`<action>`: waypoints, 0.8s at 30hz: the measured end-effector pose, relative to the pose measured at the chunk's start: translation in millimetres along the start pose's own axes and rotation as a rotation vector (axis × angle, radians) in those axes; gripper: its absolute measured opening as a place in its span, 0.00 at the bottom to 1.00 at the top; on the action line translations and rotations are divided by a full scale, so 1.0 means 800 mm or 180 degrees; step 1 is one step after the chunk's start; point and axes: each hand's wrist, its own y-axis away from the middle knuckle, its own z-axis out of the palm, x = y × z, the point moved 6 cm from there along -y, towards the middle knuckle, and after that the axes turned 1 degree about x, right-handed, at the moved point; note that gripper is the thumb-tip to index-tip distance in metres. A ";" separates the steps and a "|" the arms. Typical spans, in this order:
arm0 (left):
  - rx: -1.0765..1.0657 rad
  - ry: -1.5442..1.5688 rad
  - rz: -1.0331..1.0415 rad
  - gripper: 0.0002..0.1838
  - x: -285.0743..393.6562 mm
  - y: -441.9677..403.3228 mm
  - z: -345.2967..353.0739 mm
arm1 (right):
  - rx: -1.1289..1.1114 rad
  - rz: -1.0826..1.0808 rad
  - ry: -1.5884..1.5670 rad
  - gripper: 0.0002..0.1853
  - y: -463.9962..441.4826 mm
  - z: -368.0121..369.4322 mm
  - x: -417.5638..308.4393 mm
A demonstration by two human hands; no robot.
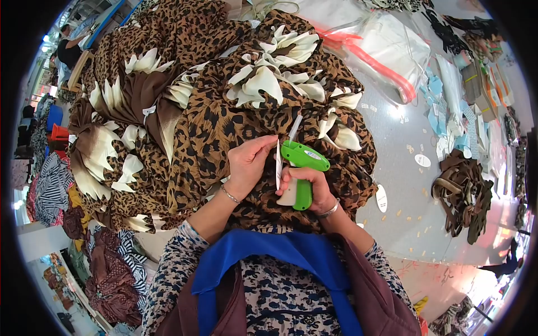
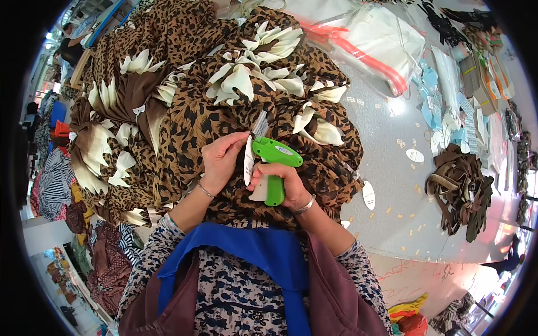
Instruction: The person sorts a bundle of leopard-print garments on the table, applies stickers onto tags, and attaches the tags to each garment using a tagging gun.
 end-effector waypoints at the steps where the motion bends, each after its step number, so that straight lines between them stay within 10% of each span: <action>1: 0.0003 0.0022 -0.0018 0.10 -0.001 0.001 0.001 | 0.0027 0.0004 -0.0014 0.13 -0.001 -0.002 0.002; 24: -0.0714 -0.0159 -0.0183 0.04 -0.007 0.008 0.015 | -0.0522 0.0154 -0.0590 0.15 0.031 -0.001 -0.008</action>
